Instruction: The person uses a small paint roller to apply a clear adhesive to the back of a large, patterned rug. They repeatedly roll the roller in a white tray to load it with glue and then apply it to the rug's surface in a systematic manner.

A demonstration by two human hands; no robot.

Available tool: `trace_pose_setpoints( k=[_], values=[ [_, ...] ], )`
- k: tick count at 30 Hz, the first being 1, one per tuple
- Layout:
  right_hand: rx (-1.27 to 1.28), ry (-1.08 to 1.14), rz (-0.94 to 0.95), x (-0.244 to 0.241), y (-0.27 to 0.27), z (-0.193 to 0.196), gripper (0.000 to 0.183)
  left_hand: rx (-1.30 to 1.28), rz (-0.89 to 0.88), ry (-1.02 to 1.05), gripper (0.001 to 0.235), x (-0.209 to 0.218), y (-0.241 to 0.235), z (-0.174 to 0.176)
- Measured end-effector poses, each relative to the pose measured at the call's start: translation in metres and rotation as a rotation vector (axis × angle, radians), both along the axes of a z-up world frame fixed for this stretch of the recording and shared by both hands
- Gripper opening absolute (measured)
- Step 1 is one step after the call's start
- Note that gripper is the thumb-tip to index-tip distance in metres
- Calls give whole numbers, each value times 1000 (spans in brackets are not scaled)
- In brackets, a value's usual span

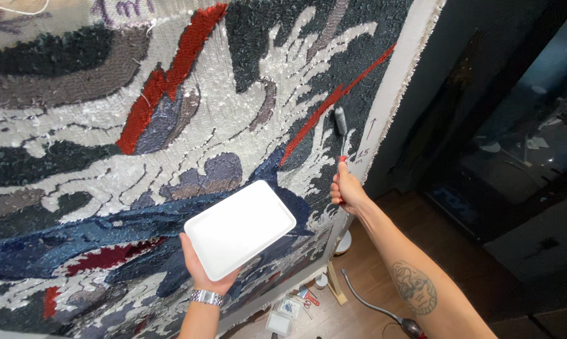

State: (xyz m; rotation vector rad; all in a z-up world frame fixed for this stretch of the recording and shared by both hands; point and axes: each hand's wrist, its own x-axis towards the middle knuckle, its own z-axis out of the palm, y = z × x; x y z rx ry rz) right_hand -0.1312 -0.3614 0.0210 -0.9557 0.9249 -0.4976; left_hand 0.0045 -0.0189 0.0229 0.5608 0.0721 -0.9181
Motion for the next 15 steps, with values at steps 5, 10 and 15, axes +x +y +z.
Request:
trace_pose_setpoints(
  k=[5,10,15],
  values=[
    [-71,155,236,-22,52,-2,52,-137,9,23,86,2,-8,12],
    [-245,332,348,-57,42,27,55,4,24,149,86,-11,-17,32],
    [-782,610,604,-83,41,110,46,-37,-16,192,90,-28,-29,24]
  ],
)
